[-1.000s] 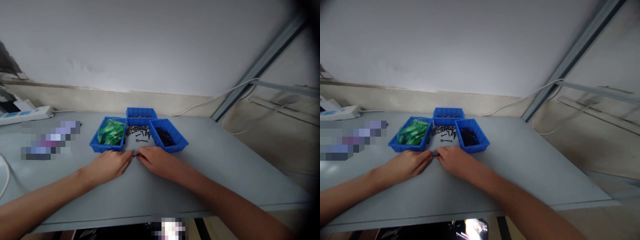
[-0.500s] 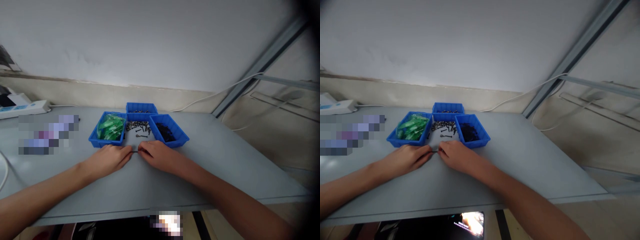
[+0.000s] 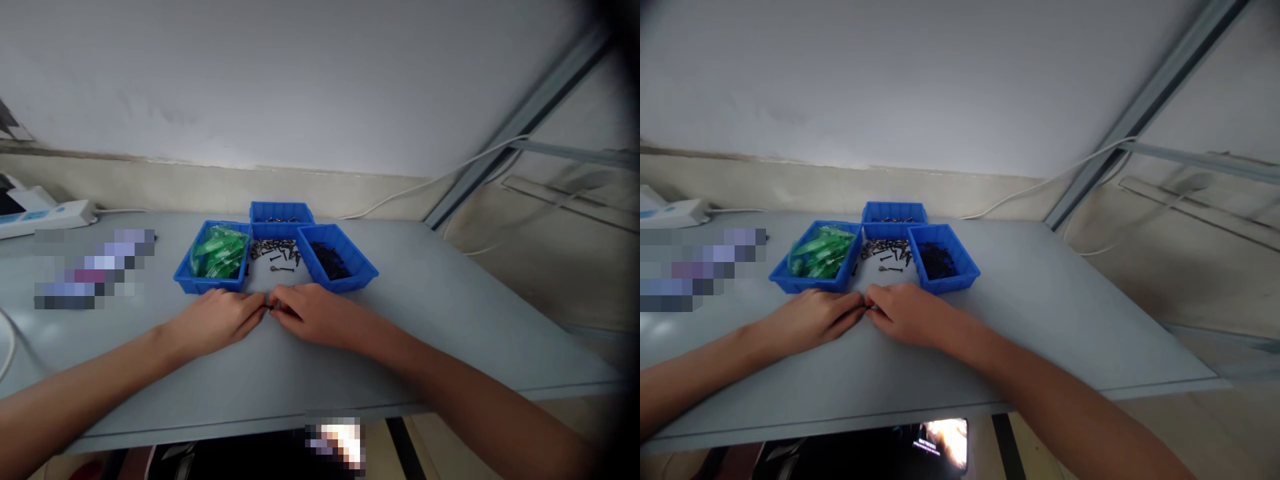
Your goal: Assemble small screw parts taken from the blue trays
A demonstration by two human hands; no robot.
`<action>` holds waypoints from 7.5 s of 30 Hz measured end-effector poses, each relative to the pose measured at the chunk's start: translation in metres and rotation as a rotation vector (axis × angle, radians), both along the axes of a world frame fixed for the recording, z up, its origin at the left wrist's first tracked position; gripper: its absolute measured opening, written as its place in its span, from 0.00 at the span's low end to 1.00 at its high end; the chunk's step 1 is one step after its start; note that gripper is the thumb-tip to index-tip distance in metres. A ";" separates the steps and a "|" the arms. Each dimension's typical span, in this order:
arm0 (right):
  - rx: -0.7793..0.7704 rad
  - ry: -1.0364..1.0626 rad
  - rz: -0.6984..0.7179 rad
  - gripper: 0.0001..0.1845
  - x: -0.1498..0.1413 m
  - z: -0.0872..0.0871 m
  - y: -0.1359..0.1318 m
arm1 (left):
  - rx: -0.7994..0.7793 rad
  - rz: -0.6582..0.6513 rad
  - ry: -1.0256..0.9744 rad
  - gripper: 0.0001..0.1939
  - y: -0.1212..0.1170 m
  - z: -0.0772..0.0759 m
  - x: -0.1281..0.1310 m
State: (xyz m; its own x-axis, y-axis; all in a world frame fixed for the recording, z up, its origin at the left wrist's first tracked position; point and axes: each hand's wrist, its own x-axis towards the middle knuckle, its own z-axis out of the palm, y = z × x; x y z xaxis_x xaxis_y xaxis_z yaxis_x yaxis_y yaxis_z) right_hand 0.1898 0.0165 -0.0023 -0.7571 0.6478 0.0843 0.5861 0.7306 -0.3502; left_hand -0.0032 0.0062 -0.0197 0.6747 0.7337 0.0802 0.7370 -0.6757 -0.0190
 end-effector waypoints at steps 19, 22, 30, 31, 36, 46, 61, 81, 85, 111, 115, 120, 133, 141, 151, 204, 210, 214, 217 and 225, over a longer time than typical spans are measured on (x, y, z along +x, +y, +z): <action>0.003 0.026 -0.020 0.06 0.001 -0.006 0.003 | -0.098 -0.154 -0.387 0.11 0.001 -0.001 -0.004; -0.023 0.051 -0.027 0.06 0.001 -0.006 0.004 | -0.127 -0.150 -0.442 0.10 0.001 -0.001 -0.004; -0.062 0.081 -0.039 0.06 0.002 -0.006 0.006 | 0.022 -0.210 -0.377 0.13 0.004 -0.005 -0.005; -0.063 0.081 -0.039 0.06 0.002 -0.007 0.006 | 0.037 -0.222 -0.374 0.13 0.004 -0.005 -0.005; -0.050 0.102 -0.021 0.05 0.002 -0.009 0.007 | 0.104 -0.271 -0.354 0.12 0.004 -0.003 -0.006; -0.084 0.088 -0.036 0.06 0.001 -0.004 0.003 | 0.078 -0.207 -0.338 0.11 0.000 0.004 -0.006; -0.070 0.056 0.010 0.10 0.003 -0.003 0.002 | 0.037 -0.163 -0.183 0.17 0.003 -0.005 -0.004; -0.043 -0.031 -0.006 0.06 0.004 -0.004 0.002 | -0.017 -0.142 -0.092 0.13 -0.002 0.002 -0.004; -0.075 -0.035 -0.028 0.06 0.003 -0.003 0.001 | -0.028 -0.156 -0.096 0.11 0.000 0.003 -0.005; 0.042 -0.144 0.032 0.07 0.004 -0.002 0.002 | -0.125 -0.156 -0.042 0.13 0.005 0.003 -0.005; 0.061 -0.161 0.029 0.08 0.005 -0.003 0.002 | -0.123 -0.135 -0.032 0.15 0.003 0.004 -0.005; 0.103 -0.189 0.054 0.10 0.004 -0.002 0.002 | -0.133 -0.124 -0.046 0.16 0.003 0.004 -0.005; 0.059 -0.130 0.058 0.09 0.005 0.001 0.002 | -0.142 -0.081 -0.048 0.13 0.003 0.004 -0.004; 0.080 -0.141 0.007 0.11 0.003 -0.002 0.001 | -0.069 -0.005 -0.080 0.14 -0.001 0.005 -0.002; 0.089 -0.130 -0.020 0.10 0.002 -0.005 0.002 | 0.102 -0.150 -0.264 0.15 -0.001 0.003 -0.006; 0.082 -0.084 0.062 0.12 0.000 -0.003 -0.001 | 0.074 -0.252 -0.219 0.13 -0.001 0.004 -0.005; 0.100 -0.098 0.056 0.11 0.000 -0.005 0.002 | 0.138 -0.292 -0.182 0.14 0.000 0.004 -0.006; 0.093 -0.097 0.048 0.11 0.001 -0.004 0.002 | 0.143 -0.298 -0.184 0.12 0.000 0.004 -0.006; 0.092 -0.064 0.050 0.10 0.003 -0.004 0.001 | 0.118 -0.274 -0.216 0.11 -0.001 0.005 -0.006; 0.043 -0.042 0.056 0.12 0.004 0.001 -0.001 | 0.151 -0.260 -0.183 0.15 0.001 0.006 -0.006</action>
